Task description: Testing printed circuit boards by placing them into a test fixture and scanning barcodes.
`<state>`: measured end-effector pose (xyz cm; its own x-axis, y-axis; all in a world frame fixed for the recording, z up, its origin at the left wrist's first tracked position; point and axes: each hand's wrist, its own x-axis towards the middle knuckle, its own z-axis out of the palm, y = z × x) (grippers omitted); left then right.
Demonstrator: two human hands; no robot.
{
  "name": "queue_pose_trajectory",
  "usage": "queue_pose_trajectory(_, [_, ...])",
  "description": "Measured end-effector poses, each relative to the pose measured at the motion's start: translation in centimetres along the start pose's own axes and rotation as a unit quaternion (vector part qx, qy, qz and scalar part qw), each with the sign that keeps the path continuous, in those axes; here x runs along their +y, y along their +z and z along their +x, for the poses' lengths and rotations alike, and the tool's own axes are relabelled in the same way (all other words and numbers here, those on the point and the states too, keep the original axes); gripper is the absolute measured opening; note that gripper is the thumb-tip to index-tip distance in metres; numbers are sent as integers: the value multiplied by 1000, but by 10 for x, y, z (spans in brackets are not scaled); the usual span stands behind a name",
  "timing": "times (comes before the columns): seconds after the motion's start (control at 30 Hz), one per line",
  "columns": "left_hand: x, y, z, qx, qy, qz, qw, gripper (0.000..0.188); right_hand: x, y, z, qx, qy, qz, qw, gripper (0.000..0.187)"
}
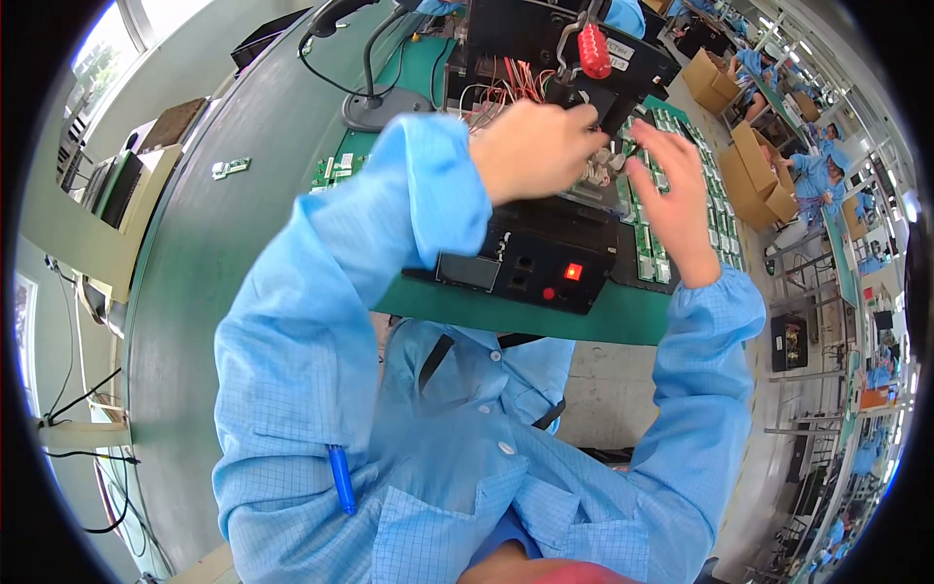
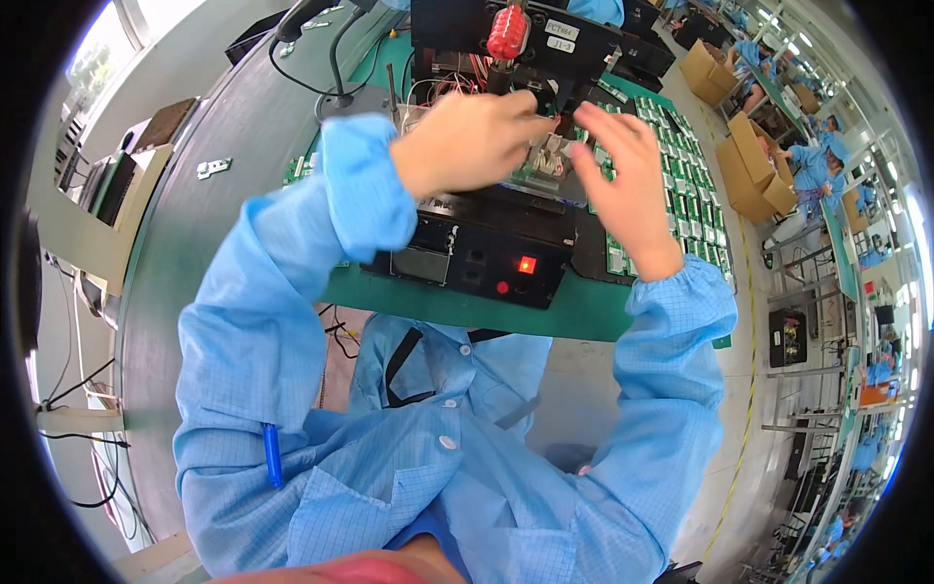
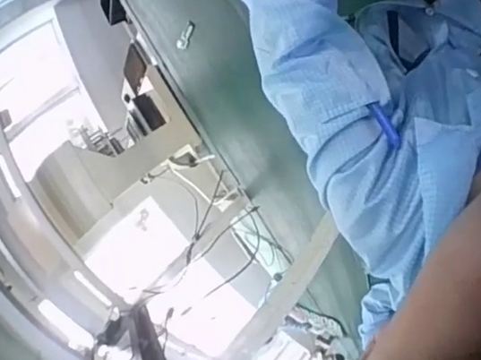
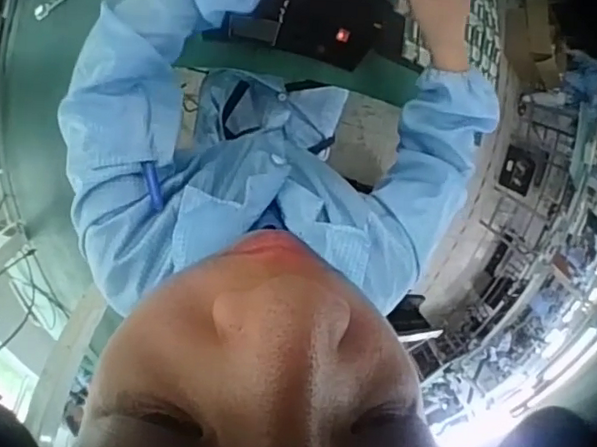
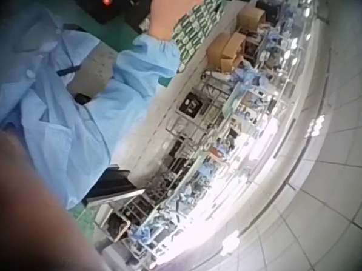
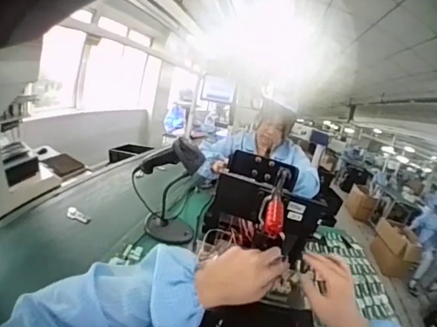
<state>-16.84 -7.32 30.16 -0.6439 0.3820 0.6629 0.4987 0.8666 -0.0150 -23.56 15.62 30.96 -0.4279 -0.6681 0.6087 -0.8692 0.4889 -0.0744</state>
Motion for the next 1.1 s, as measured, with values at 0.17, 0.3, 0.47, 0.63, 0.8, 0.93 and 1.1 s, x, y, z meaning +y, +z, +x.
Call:
queue_pose_trajectory(0.17, [72,44,-7,69,-106,-17,992,50,-13,-7,32,44,26,89,995,33])
queue_pose_trajectory(0.3, [88,42,-10,34,-182,-14,983,60,-22,-3,53,-12,34,154,987,25])
queue_pose_trajectory(0.47, [94,60,-20,27,-203,-38,978,67,-24,16,52,-53,4,139,989,12])
queue_pose_trajectory(0.63, [96,64,-21,60,-209,-96,971,65,-16,22,47,-47,12,131,990,11])
queue_pose_trajectory(0.8, [97,74,-24,69,-201,-130,968,61,-22,16,51,-4,40,126,991,12])
queue_pose_trajectory(0.93, [96,76,-24,79,-198,-137,967,57,-18,25,49,-43,8,126,991,12])
queue_pose_trajectory(1.1, [92,82,-28,52,-195,-139,969,56,-31,22,50,-35,90,157,983,12])
